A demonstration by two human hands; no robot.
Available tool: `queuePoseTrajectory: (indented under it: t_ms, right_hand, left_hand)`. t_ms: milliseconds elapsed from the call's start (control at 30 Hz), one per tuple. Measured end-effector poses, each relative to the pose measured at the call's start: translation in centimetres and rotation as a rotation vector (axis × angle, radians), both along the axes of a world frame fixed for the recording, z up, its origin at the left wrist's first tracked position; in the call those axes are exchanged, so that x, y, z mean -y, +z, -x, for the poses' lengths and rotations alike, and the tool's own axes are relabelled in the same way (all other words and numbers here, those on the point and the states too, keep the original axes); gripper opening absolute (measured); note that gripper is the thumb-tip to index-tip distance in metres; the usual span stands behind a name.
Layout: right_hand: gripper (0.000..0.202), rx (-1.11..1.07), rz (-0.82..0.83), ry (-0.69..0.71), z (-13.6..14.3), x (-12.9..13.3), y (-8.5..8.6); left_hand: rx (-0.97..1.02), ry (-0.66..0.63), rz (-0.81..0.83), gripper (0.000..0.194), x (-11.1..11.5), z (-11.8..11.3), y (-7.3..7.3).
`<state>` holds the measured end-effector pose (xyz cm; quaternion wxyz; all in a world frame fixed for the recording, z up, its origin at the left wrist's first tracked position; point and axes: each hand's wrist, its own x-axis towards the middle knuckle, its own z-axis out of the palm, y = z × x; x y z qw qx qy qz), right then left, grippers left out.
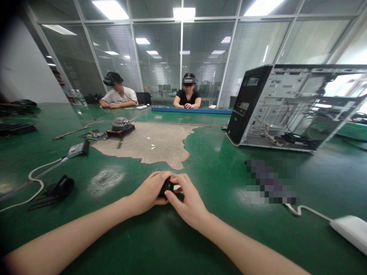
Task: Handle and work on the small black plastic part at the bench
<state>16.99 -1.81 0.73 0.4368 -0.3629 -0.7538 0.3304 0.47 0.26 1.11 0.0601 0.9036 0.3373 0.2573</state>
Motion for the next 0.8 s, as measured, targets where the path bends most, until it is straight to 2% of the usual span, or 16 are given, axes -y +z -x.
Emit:
queuePoseTrajectory:
  t_ms: [100,267,567,800]
  right_hand:
    - [0.015,-0.028,0.047,0.004,0.02,-0.13,-0.07]
    - [0.024,-0.023,0.173,0.037,0.03,-0.16,-0.18]
    - [0.014,0.022,-0.002,-0.014,-0.02,-0.11,-0.07]
    - [0.019,-0.006,0.218,0.027,0.07,-0.23,-0.02]
  left_hand:
    - [-0.012,0.019,0.007,0.058,0.05,-0.02,0.14]
    - [-0.02,0.024,0.022,0.057,0.1,-0.04,0.23]
    - [-0.034,0.018,0.004,0.058,0.21,0.02,0.29]
    - [-0.02,0.027,0.022,0.057,0.15,-0.05,0.31]
